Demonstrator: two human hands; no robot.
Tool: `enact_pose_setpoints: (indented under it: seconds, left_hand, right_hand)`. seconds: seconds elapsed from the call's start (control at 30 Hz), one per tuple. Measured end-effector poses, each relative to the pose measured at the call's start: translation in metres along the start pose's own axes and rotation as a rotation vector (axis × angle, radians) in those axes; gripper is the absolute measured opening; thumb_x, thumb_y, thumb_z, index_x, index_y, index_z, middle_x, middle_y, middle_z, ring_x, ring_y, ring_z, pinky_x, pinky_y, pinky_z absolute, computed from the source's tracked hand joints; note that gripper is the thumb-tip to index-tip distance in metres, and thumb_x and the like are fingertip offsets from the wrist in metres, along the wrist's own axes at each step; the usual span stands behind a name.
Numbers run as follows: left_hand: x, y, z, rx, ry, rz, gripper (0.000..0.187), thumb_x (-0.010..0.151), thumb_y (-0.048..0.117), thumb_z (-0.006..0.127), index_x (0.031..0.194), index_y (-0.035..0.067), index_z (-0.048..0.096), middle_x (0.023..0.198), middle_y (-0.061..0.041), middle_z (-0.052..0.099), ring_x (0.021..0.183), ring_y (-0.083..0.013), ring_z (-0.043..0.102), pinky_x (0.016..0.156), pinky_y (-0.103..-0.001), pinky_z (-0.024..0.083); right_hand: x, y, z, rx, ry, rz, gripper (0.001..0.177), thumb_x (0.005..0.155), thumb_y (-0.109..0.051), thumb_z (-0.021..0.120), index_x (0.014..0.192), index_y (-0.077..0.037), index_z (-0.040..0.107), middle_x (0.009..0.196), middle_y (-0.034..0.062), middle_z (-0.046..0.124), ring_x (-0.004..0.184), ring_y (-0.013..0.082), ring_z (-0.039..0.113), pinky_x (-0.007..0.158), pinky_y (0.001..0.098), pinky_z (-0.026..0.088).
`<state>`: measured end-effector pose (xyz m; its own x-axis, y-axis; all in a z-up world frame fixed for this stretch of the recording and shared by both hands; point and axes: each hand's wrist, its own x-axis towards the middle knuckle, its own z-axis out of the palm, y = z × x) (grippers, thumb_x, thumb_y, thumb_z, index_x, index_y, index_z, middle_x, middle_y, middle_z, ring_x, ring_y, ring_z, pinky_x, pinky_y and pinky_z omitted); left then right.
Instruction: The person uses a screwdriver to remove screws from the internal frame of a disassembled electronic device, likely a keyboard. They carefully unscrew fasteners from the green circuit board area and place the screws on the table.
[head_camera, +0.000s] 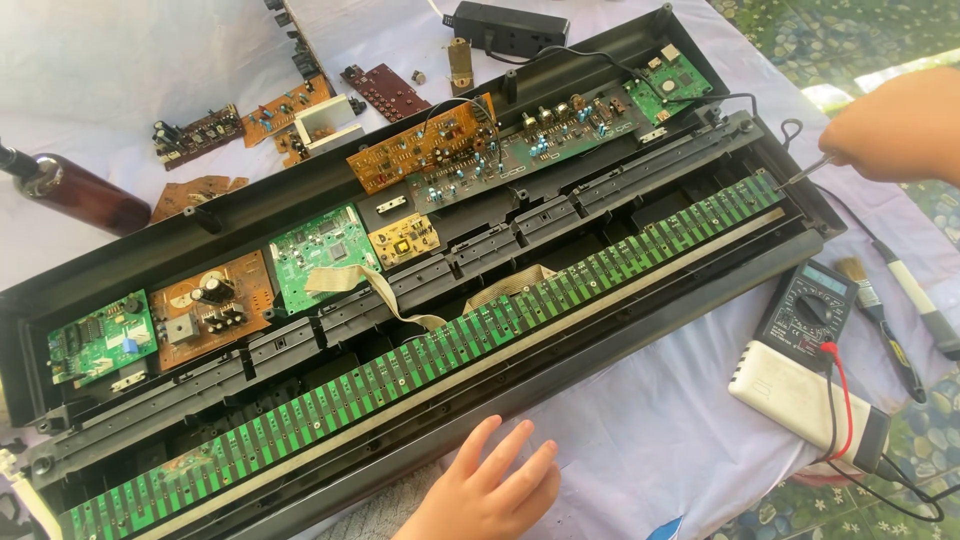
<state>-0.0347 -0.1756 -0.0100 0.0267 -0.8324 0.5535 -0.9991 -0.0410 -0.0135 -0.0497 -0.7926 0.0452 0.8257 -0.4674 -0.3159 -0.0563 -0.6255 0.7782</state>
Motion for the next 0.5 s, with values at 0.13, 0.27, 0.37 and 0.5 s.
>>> enact_pose_setpoints:
  seconds: [0.13, 0.27, 0.37, 0.5]
  left_hand:
    - [0.001, -0.001, -0.001, -0.022, -0.003, 0.007, 0.01, 0.096, 0.02, 0.077, 0.103, 0.017, 0.071, 0.126, -0.002, 0.061, 0.123, -0.0252, 0.061, 0.107, -0.049, 0.047]
    - [-0.001, -0.002, 0.0, -0.021, -0.002, 0.005, 0.008, 0.096, 0.019, 0.076, 0.101, 0.017, 0.071, 0.125, -0.002, 0.061, 0.122, -0.025, 0.061, 0.106, -0.049, 0.047]
    - [0.0, -0.003, -0.001, -0.023, 0.0, 0.002, 0.008, 0.095, 0.019, 0.076, 0.1, 0.017, 0.07, 0.124, -0.002, 0.062, 0.12, -0.0246, 0.062, 0.106, -0.048, 0.048]
    - [-0.001, -0.004, 0.0, -0.063, -0.019, 0.014, 0.008, 0.094, 0.018, 0.076, 0.1, 0.017, 0.071, 0.124, -0.002, 0.062, 0.121, -0.0249, 0.061, 0.107, -0.05, 0.046]
  right_hand:
    - [0.005, 0.0, -0.008, -0.014, -0.031, -0.019, 0.019, 0.097, -0.047, 0.057, 0.104, -0.05, 0.074, 0.103, -0.029, 0.079, 0.101, -0.0026, 0.076, 0.093, 0.0187, 0.06]
    - [-0.007, -0.005, -0.022, -0.15, 0.032, -0.04, 0.024, 0.103, -0.046, 0.043, 0.103, -0.05, 0.066, 0.108, -0.0306, 0.073, 0.103, -0.0026, 0.072, 0.096, 0.0186, 0.06]
    - [-0.005, -0.004, -0.006, -0.209, 0.074, -0.081, 0.024, 0.104, -0.044, 0.038, 0.1, -0.043, 0.062, 0.105, -0.0229, 0.072, 0.1, 0.0023, 0.072, 0.092, 0.0214, 0.061]
    - [-0.025, -0.005, -0.019, -0.221, 0.059, -0.072, 0.025, 0.094, -0.059, 0.048, 0.108, -0.05, 0.066, 0.116, -0.0272, 0.07, 0.111, -0.0021, 0.071, 0.097, 0.0193, 0.06]
